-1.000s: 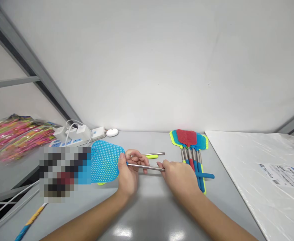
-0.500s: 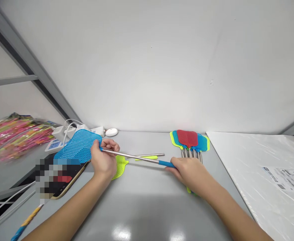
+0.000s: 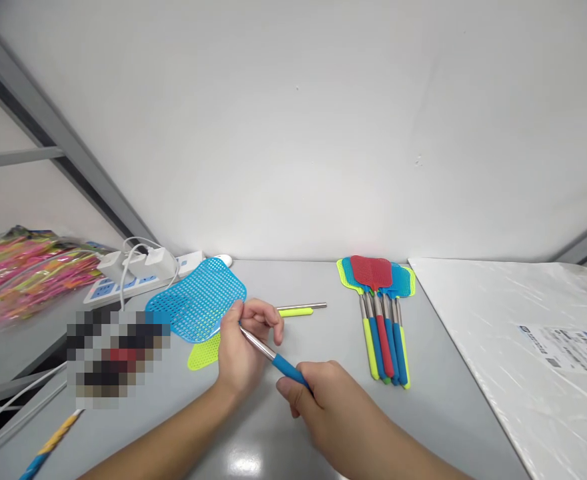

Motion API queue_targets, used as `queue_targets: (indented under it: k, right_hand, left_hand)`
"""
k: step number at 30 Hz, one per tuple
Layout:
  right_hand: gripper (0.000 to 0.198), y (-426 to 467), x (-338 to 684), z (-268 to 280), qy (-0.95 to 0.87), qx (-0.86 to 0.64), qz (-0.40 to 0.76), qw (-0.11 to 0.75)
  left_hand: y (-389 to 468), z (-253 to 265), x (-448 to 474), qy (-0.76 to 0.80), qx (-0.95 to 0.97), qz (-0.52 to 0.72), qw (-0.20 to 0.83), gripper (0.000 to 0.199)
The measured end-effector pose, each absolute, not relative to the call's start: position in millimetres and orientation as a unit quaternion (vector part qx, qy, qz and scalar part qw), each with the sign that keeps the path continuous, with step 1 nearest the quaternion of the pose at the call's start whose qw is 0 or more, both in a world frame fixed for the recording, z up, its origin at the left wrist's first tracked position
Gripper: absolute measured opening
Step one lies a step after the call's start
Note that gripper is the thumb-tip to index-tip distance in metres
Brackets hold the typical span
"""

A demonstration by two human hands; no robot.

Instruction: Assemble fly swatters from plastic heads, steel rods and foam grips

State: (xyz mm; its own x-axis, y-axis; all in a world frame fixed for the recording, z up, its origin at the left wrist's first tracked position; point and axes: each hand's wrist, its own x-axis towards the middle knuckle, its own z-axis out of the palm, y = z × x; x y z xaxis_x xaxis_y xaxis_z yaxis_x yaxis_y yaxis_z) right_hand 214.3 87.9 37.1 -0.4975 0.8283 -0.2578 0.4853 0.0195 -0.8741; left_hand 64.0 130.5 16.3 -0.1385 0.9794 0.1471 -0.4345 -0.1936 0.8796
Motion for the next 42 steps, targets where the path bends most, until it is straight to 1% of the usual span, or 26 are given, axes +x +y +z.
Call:
queue_targets:
  k: [1, 3, 4, 6, 8, 10, 11, 13, 14, 15, 16, 19, 20, 21, 22, 24, 27, 29, 31, 33, 35, 38, 42]
  right_hand:
    - [0.044, 89, 216, 37, -0.642, -0.447, 0.601, 0.166]
    - [0.046, 95, 221, 34, -0.507, -0.370, 0.767, 0.134]
    - [0.047, 98, 224, 31, -0.443, -0.325, 0.828, 0.112]
    - [0.047, 104, 227, 26, -0.366, -0.255, 0.891, 0.080]
    - [0.047, 106, 227, 25, -0.378, -0.245, 0.890, 0.072]
    - [0.046, 104, 224, 30, -0.472, -0.312, 0.817, 0.109]
    - [0.043, 102, 222, 33, -0.537, -0.369, 0.745, 0.142]
    - [0.036, 95, 216, 40, -0.641, -0.481, 0.558, 0.213]
    - [0.034, 91, 213, 42, -0.664, -0.514, 0.488, 0.238]
    - [0.035, 87, 210, 42, -0.667, -0.526, 0.463, 0.253]
    - [0.036, 83, 207, 41, -0.647, -0.520, 0.493, 0.259]
    - [0.038, 72, 201, 33, -0.480, -0.417, 0.736, 0.233]
    - [0.036, 70, 200, 30, -0.418, -0.380, 0.795, 0.221]
    - [0.035, 67, 200, 27, -0.379, -0.360, 0.823, 0.223]
    - [0.035, 65, 201, 24, -0.370, -0.359, 0.822, 0.241]
    - [0.037, 61, 208, 21, -0.427, -0.403, 0.750, 0.305]
    - [0.042, 59, 231, 19, -0.553, -0.511, 0.528, 0.394]
    - [0.041, 64, 255, 18, -0.585, -0.590, 0.357, 0.427]
    - [0.038, 72, 279, 15, -0.572, -0.663, 0.231, 0.425]
    - [0.040, 84, 299, 10, -0.537, -0.724, 0.173, 0.396]
    - [0.040, 96, 310, 4, -0.516, -0.759, 0.149, 0.368]
    - [0.036, 109, 315, -3, -0.511, -0.775, 0.127, 0.349]
    - [0.031, 115, 312, -6, -0.508, -0.796, 0.094, 0.315]
  left_hand:
    - [130, 17, 63, 0.349, 0.390, 0.665, 0.533, 0.053]
    - [131, 20, 59, 0.341, 0.398, 0.660, 0.539, 0.055]
    - [131, 21, 58, 0.337, 0.400, 0.658, 0.541, 0.055]
    - [131, 23, 56, 0.327, 0.404, 0.656, 0.547, 0.056]
    - [130, 23, 55, 0.317, 0.405, 0.658, 0.551, 0.056]
    - [131, 22, 54, 0.314, 0.410, 0.659, 0.548, 0.055]
    - [131, 21, 54, 0.316, 0.414, 0.659, 0.543, 0.055]
    - [132, 20, 52, 0.322, 0.425, 0.656, 0.534, 0.056]
    - [133, 20, 51, 0.324, 0.430, 0.653, 0.532, 0.056]
    - [133, 19, 51, 0.322, 0.433, 0.651, 0.534, 0.056]
    - [133, 20, 51, 0.318, 0.434, 0.648, 0.538, 0.056]
    - [132, 19, 51, 0.302, 0.441, 0.636, 0.557, 0.055]
    - [131, 18, 52, 0.300, 0.448, 0.627, 0.563, 0.056]
    - [130, 17, 53, 0.300, 0.458, 0.613, 0.570, 0.057]
    - [129, 15, 55, 0.303, 0.474, 0.594, 0.575, 0.059]
    - [125, 10, 58, 0.310, 0.529, 0.538, 0.579, 0.064]
    - [118, 2, 62, 0.298, 0.641, 0.436, 0.557, 0.069]
    - [115, -1, 60, 0.287, 0.710, 0.383, 0.516, 0.069]
    - [116, -2, 56, 0.284, 0.766, 0.351, 0.458, 0.066]
    - [119, -1, 50, 0.291, 0.796, 0.335, 0.411, 0.061]
    - [124, -1, 45, 0.313, 0.801, 0.333, 0.386, 0.056]
    - [129, -2, 42, 0.346, 0.794, 0.332, 0.374, 0.049]
    - [132, -6, 42, 0.353, 0.790, 0.339, 0.370, 0.046]
